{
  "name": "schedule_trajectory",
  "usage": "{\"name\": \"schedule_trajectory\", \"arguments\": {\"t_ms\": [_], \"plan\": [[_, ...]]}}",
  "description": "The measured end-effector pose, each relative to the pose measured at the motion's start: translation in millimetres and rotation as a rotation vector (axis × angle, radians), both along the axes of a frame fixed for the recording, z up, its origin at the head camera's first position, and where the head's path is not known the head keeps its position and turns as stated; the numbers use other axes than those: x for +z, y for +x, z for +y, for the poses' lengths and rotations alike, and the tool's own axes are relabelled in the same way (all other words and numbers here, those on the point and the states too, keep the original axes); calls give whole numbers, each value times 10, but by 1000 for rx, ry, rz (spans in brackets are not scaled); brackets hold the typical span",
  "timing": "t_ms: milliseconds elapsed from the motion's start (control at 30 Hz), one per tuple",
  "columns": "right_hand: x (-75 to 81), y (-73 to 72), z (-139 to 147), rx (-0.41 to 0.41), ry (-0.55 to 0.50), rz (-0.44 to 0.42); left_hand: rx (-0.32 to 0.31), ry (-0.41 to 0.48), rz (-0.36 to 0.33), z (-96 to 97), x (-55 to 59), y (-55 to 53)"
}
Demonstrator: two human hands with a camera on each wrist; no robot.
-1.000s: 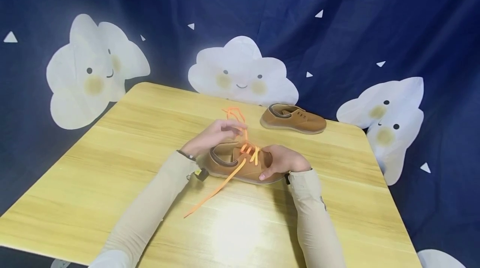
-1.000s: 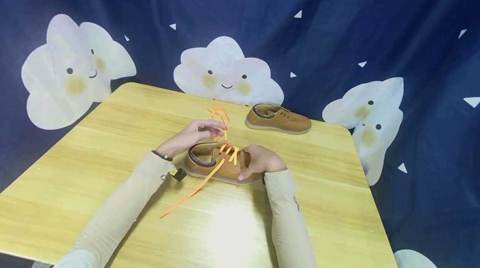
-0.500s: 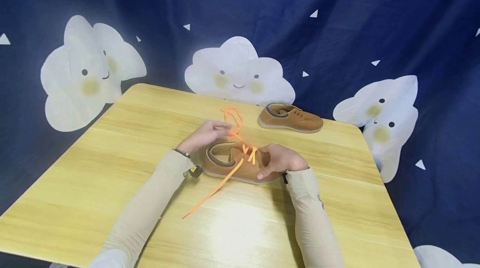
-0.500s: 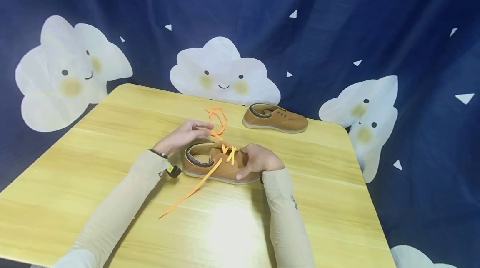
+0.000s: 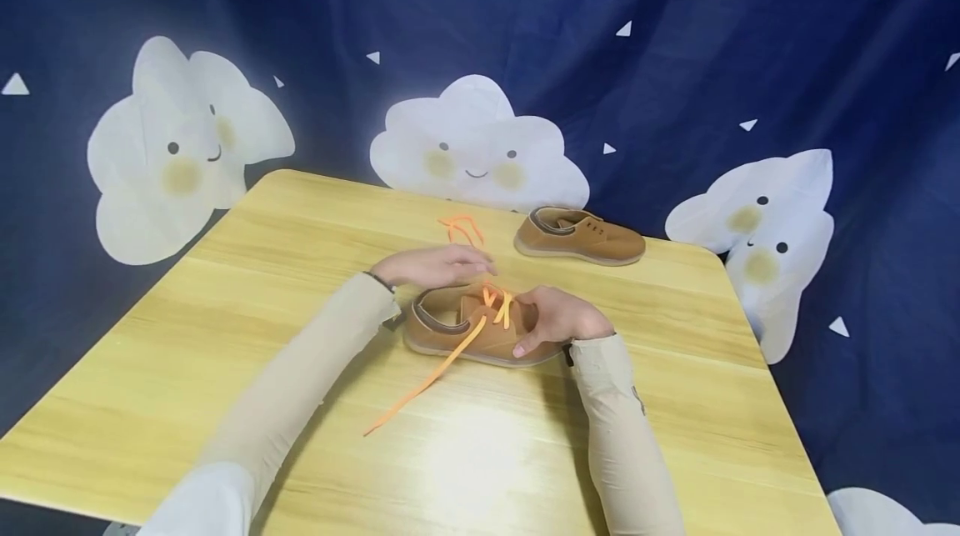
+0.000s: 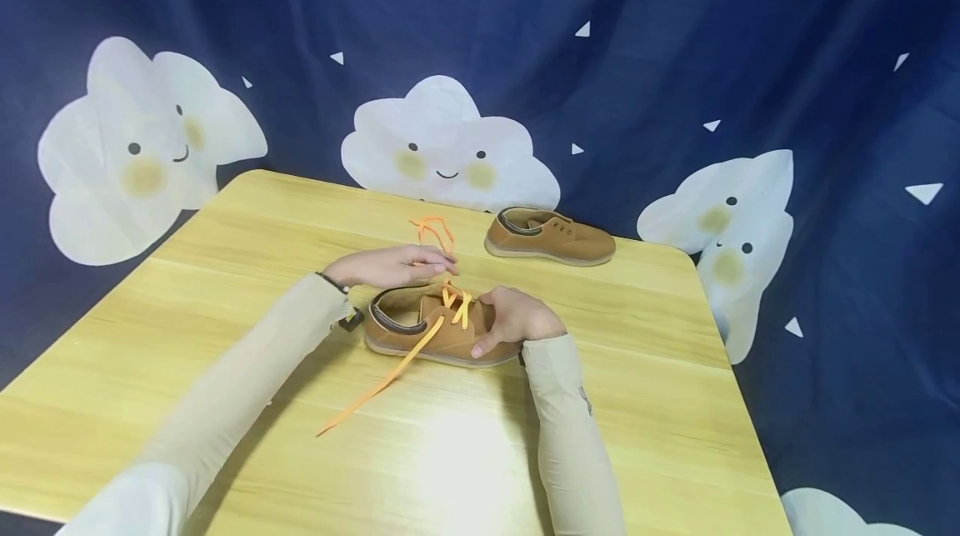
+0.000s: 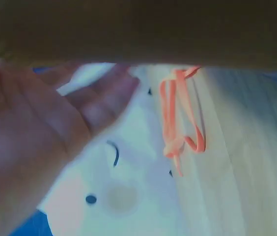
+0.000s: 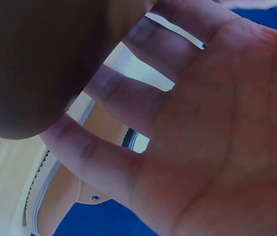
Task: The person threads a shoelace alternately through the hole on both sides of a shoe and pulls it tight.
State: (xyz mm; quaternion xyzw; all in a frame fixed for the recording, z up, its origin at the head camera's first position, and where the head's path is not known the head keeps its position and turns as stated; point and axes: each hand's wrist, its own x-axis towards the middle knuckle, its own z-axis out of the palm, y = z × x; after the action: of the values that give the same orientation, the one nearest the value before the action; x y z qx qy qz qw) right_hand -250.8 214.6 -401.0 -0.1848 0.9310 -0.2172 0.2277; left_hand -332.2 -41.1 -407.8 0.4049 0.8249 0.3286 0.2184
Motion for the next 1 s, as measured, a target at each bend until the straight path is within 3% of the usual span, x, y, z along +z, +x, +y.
{"name": "schedule_trajectory", "arguments": {"t_ms": [133,300,567,733,1000], "plan": [[-25,5,-3,-10,-6,-5,-83,-28,-6,94,-32,-53],[-58,16,-11,-26,-11,-22,-57,-11,5,73,-119,-109],[-28,21,-7,-51,-10,-15,12,23,-6,8,-101,-145],[-22,20,-13,-59,5,7,26,36,-12,-5,-150,-201],[-17,37,-22,-88,41,11,19,44,-83,-21,-258,-274]]}}
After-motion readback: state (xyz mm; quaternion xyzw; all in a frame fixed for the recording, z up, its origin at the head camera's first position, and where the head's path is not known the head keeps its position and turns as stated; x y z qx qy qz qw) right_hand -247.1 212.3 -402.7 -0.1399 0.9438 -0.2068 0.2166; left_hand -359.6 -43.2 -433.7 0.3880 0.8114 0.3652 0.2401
